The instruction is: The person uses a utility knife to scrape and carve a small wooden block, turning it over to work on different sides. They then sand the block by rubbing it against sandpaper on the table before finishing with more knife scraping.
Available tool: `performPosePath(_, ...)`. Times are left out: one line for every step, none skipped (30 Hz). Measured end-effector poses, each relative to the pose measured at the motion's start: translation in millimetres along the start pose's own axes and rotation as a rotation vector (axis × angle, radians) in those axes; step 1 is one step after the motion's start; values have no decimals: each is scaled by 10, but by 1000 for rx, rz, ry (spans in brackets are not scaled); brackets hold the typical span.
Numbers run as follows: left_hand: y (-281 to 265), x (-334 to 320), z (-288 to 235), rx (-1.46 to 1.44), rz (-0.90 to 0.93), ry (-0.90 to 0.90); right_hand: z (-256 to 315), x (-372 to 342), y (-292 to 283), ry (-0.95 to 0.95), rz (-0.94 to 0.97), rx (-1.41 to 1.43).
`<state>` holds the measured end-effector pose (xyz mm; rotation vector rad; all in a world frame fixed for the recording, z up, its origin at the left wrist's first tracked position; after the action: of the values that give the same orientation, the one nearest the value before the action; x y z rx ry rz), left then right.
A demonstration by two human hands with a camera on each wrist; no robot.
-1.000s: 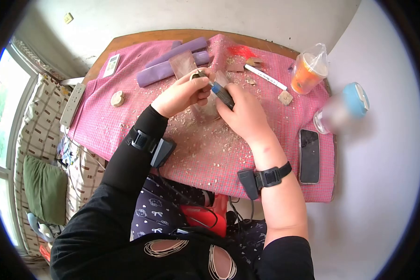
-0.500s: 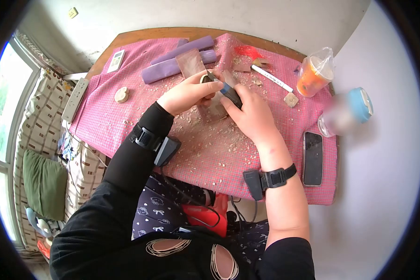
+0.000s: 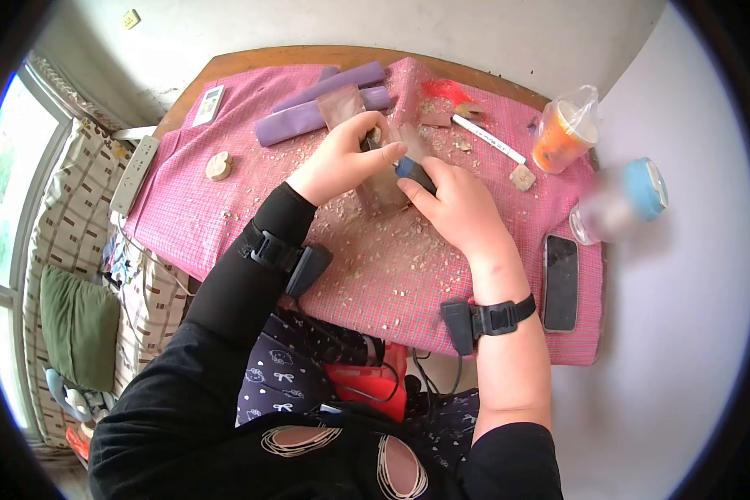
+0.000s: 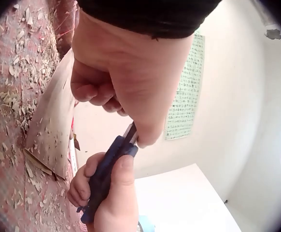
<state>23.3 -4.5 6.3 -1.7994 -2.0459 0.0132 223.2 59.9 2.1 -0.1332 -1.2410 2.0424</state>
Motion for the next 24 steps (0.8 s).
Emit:
performPosePath(9, 8, -3, -11, -6, -50, 5, -10, -1, -9, -11, -48)
performPosePath(30, 16, 25, -11, -2, -48, 12, -11, -14, -20, -24, -99)
performPosePath(52, 23, 45, -26, -17, -25, 26, -12, -26, -21, -28, -102)
performPosePath(67, 28, 60, -42, -34, -2, 49, -18, -29, -20, -43, -122)
performPosePath(81, 32, 79, -41, -38, 0, 64, -15, -26, -20, -57, -140)
performPosePath(97, 24, 52, -81, -57, -60, 57, -3, -10, -25, -56, -139)
performPosePath(107, 12, 44, -122, -74, -123, 37, -1, 13, -36, -78, -183)
performPosePath(110, 3, 46, -121, -72, -125, 23, -8, 27, -44, -101, -227)
performPosePath(114, 2, 48, -121, -86, -169, 39, -21, 36, -38, -103, -226)
performPosePath(117, 17, 44, -121, -101, -209, 72, -24, 42, -32, -119, -302)
performPosePath(117, 32, 54, -121, -98, -204, 100, -21, 40, -28, -134, -378)
performPosePath(111, 40, 70, -112, -114, -226, 110, -18, 41, -29, -138, -382)
performPosePath(106, 48, 81, -103, -130, -249, 116, -19, 53, -41, -164, -421)
performPosePath(101, 55, 91, -103, -132, -248, 118, -20, 64, -52, -187, -459)
performPosePath(96, 57, 73, -112, -128, -275, 119, -15, 65, -52, -187, -457)
performPosePath(95, 52, 67, -121, -123, -303, 124, -10, 62, -54, -224, -508)
performPosePath(105, 42, 67, -119, -119, -304, 127, -14, 54, -53, -263, -560)
performPosePath(124, 34, 67, -112, -124, -312, 110, -21, 57, -49, -266, -562)
performPosePath(143, 37, 67, -107, -131, -319, 76, -23, 69, -40, -231, -518)
performPosePath(156, 47, 79, -109, -130, -315, 54, -19, 70, -33, -196, -473)
performPosePath(153, 51, 88, -114, -157, -280, 63, -18, 54, -35, -199, -474)
performPosePath(139, 45, 96, -116, -185, -249, 83, -22, 44, -32, -186, -393)
performPosePath(120, 32, 105, -113, -192, -252, 103, -23, 46, -29, -169, -309)
performPosePath(104, 25, 73, -94, -154, -214, 105, -22, 39, -31, -166, -304)
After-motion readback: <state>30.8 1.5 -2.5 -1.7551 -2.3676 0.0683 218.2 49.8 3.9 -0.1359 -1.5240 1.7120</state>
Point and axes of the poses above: each hand's wrist, its own x-axis towards the middle knuckle, its own y-axis out of the palm, z = x × y, the point moved 1 cm from there along x, towards the middle knuckle, and after that the axes turned 8 degrees about -x, right-handed, at the moved point
